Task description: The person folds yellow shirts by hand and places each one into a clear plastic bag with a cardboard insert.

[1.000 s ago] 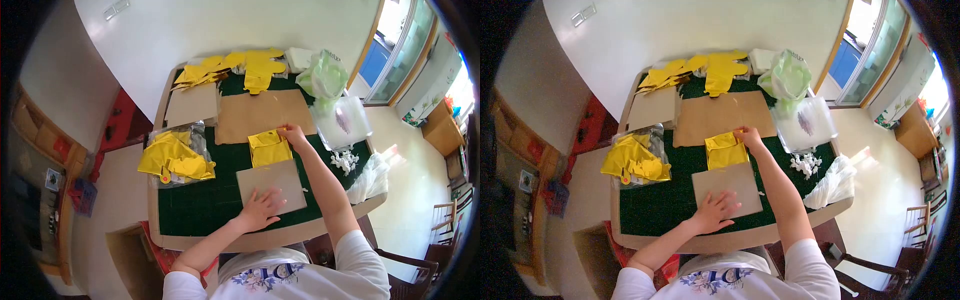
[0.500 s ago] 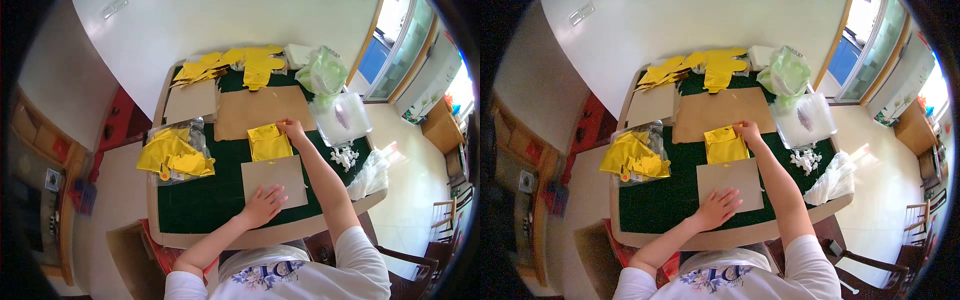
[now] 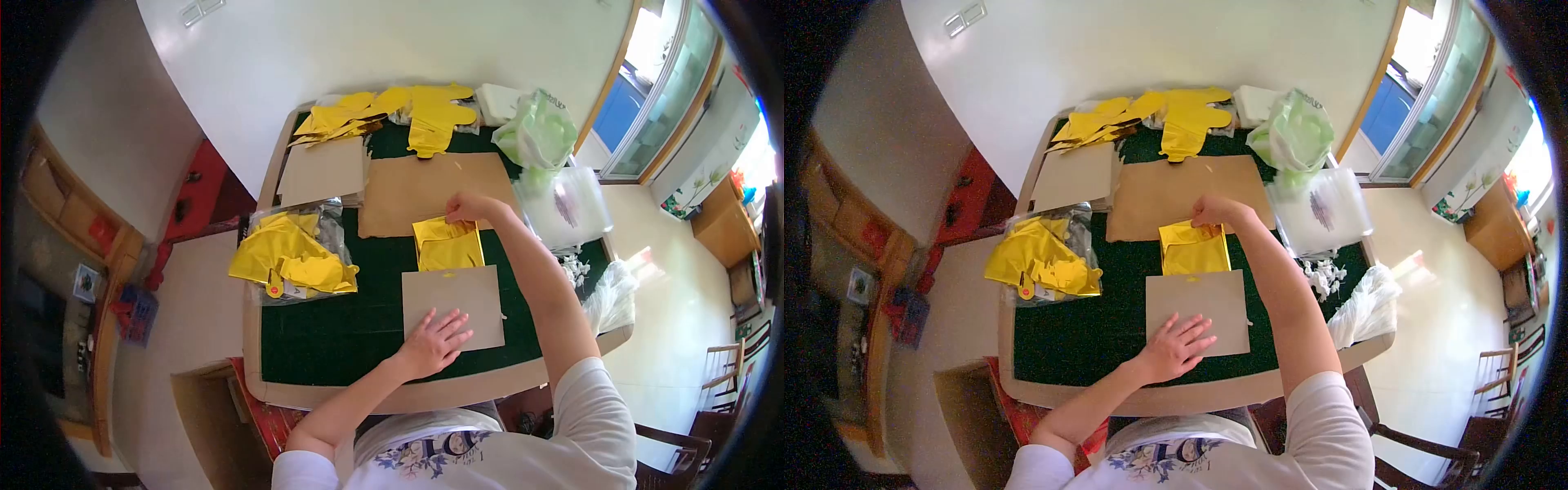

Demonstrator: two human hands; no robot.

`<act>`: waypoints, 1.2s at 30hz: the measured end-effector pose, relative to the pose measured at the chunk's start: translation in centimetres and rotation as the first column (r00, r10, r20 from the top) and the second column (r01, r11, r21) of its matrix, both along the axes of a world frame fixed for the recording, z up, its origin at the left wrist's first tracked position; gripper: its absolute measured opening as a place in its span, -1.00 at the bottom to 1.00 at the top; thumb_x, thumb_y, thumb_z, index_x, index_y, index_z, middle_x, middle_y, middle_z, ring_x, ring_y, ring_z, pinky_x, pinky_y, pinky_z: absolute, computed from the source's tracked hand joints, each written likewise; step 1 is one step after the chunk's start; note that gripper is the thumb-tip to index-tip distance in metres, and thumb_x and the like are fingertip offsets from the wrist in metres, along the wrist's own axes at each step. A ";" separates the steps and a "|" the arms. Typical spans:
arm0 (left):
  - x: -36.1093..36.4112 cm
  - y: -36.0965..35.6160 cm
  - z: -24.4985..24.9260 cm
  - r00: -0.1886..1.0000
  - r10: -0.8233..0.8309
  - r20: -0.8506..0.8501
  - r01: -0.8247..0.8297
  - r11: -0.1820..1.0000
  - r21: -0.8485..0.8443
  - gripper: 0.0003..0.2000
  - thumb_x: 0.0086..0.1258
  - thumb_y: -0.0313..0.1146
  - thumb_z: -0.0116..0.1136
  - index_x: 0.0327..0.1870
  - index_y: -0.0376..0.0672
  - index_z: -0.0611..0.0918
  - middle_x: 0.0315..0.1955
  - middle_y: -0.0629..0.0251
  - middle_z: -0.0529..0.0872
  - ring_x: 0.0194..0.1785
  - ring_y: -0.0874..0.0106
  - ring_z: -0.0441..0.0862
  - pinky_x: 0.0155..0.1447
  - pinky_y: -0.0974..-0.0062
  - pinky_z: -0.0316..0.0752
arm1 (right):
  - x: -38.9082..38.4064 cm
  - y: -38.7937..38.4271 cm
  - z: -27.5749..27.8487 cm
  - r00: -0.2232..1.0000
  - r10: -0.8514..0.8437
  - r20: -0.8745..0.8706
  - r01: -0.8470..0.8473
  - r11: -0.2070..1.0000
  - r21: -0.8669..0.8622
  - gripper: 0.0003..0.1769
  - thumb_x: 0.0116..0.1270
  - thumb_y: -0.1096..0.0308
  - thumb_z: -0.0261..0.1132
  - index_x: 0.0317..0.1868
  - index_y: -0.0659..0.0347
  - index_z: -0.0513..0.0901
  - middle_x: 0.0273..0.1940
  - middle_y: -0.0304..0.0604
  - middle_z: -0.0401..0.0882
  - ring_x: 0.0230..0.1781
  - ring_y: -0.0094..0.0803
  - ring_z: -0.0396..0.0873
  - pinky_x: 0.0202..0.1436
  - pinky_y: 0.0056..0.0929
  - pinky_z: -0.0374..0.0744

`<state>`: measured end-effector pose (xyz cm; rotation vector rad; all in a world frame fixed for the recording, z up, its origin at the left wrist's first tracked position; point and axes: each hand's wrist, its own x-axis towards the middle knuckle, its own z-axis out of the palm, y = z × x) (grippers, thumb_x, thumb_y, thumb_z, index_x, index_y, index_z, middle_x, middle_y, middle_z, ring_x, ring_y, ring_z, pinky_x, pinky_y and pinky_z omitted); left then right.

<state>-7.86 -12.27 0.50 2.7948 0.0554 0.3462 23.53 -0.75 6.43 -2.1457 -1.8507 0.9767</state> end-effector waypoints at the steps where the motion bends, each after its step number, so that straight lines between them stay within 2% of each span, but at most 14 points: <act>1: 0.1 0.0 0.0 1.000 0.015 0.005 -0.015 1.000 -0.005 -0.53 0.34 -0.18 0.14 0.29 0.06 0.44 0.39 0.24 0.32 0.48 0.27 0.19 0.45 -0.10 0.08 | 0.0 0.1 -0.2 0.998 -0.045 -0.037 0.046 0.998 0.042 -0.76 0.32 0.21 0.33 -0.17 0.21 0.66 -0.42 -0.25 0.64 -0.43 -0.48 0.58 -0.32 -0.48 0.54; 3: 0.2 0.0 -0.1 1.000 0.030 0.008 -0.030 0.999 -0.018 -0.53 0.33 -0.19 0.15 0.29 0.06 0.44 0.39 0.25 0.32 0.48 0.28 0.19 0.45 -0.09 0.08 | 0.0 -0.1 -0.7 0.985 -0.129 -0.115 0.142 0.984 0.109 -0.83 0.34 0.28 0.32 -0.22 0.21 0.64 -0.47 -0.28 0.60 -0.49 -0.51 0.55 -0.40 -0.49 0.52; 9: 0.7 0.1 0.0 1.000 -0.008 0.000 0.008 1.000 -0.019 -0.52 0.32 -0.19 0.16 0.29 0.07 0.44 0.39 0.26 0.31 0.48 0.29 0.18 0.47 -0.07 0.06 | 0.8 -0.8 -2.6 0.948 -0.195 -0.253 0.244 0.953 0.180 -0.85 0.36 0.32 0.30 -0.25 0.23 0.62 -0.53 -0.32 0.54 -0.59 -0.58 0.48 -0.49 -0.53 0.47; 12: 0.7 0.1 0.1 1.000 -0.008 -0.020 0.008 1.000 -0.012 -0.52 0.32 -0.18 0.16 0.29 0.07 0.43 0.40 0.27 0.30 0.48 0.30 0.17 0.47 -0.06 0.05 | 0.6 -1.2 -1.6 0.929 -0.227 -0.291 0.270 0.956 0.113 -0.86 0.35 0.33 0.30 -0.26 0.24 0.62 -0.54 -0.32 0.53 -0.60 -0.60 0.46 -0.51 -0.53 0.46; 15: 0.6 -0.1 0.0 1.000 -0.001 -0.019 0.000 1.000 -0.013 -0.51 0.32 -0.18 0.16 0.29 0.08 0.42 0.40 0.27 0.29 0.49 0.30 0.16 0.48 -0.07 0.03 | 0.8 -1.1 -2.0 0.950 -0.173 -0.261 0.233 0.948 0.218 -0.86 0.35 0.34 0.31 -0.26 0.25 0.62 -0.55 -0.33 0.52 -0.61 -0.60 0.45 -0.53 -0.54 0.44; 23: 0.6 -0.8 0.1 0.999 0.011 -0.040 -0.012 1.000 -0.016 -0.50 0.33 -0.17 0.16 0.30 0.07 0.41 0.40 0.23 0.28 0.49 0.26 0.16 0.48 -0.10 0.02 | 0.3 -1.4 -1.5 0.933 -0.218 -0.286 0.275 0.946 0.174 -0.86 0.34 0.35 0.31 -0.26 0.27 0.63 -0.58 -0.32 0.52 -0.62 -0.60 0.46 -0.54 -0.56 0.44; 26: 1.4 -0.5 -0.5 0.997 0.047 0.054 -0.033 0.972 -0.233 -0.49 0.33 -0.12 0.17 0.30 0.05 0.41 0.40 0.17 0.27 0.49 0.19 0.14 0.46 -0.14 0.01 | 0.6 -1.2 -1.9 0.947 -0.193 -0.255 0.254 0.939 0.233 -0.86 0.33 0.36 0.32 -0.27 0.28 0.63 -0.58 -0.31 0.53 -0.62 -0.60 0.47 -0.54 -0.55 0.45; 27: 1.8 -0.2 0.1 0.995 0.087 0.049 -0.078 0.983 -0.166 -0.48 0.33 -0.10 0.17 0.31 0.05 0.41 0.40 0.16 0.26 0.49 0.18 0.13 0.46 -0.15 0.01 | 0.6 -1.2 -2.0 0.953 -0.178 -0.244 0.240 0.937 0.253 -0.86 0.32 0.36 0.32 -0.28 0.28 0.63 -0.58 -0.30 0.53 -0.62 -0.60 0.47 -0.55 -0.54 0.45; 29: 2.7 0.7 1.7 0.984 0.170 0.043 -0.169 0.985 -0.035 -0.45 0.33 -0.06 0.16 0.33 0.05 0.40 0.41 0.14 0.25 0.49 0.14 0.12 0.45 -0.17 0.02 | 0.3 -1.4 -1.4 0.923 -0.211 -0.323 0.269 0.952 0.147 -0.85 0.32 0.36 0.33 -0.27 0.28 0.63 -0.57 -0.30 0.54 -0.62 -0.60 0.49 -0.54 -0.54 0.46; 30: 2.8 0.7 1.3 0.982 0.189 0.022 -0.188 0.982 -0.019 -0.44 0.33 -0.04 0.16 0.34 0.05 0.39 0.41 0.15 0.24 0.49 0.15 0.11 0.45 -0.17 0.01 | 0.3 -1.4 -1.2 0.904 -0.230 -0.360 0.282 0.955 0.097 -0.85 0.31 0.36 0.34 -0.27 0.28 0.63 -0.57 -0.30 0.54 -0.62 -0.59 0.49 -0.54 -0.53 0.47; 33: 3.2 0.8 -0.1 0.976 0.216 -0.008 -0.215 0.976 0.023 -0.41 0.33 0.00 0.15 0.36 0.07 0.37 0.41 0.17 0.23 0.50 0.15 0.11 0.45 -0.18 0.00 | 0.7 -1.1 -2.1 0.953 -0.164 -0.253 0.226 0.944 0.241 -0.85 0.31 0.36 0.33 -0.26 0.28 0.63 -0.56 -0.30 0.55 -0.61 -0.59 0.50 -0.54 -0.53 0.48; 36: 2.6 0.3 -0.4 0.978 0.209 -0.002 -0.209 0.978 0.026 -0.39 0.31 0.03 0.15 0.38 0.10 0.35 0.41 0.18 0.23 0.50 0.16 0.10 0.46 -0.18 -0.01 | 0.8 -1.2 -2.3 0.919 -0.215 -0.330 0.285 0.942 0.180 -0.85 0.32 0.36 0.33 -0.26 0.28 0.62 -0.55 -0.31 0.55 -0.61 -0.59 0.50 -0.54 -0.54 0.47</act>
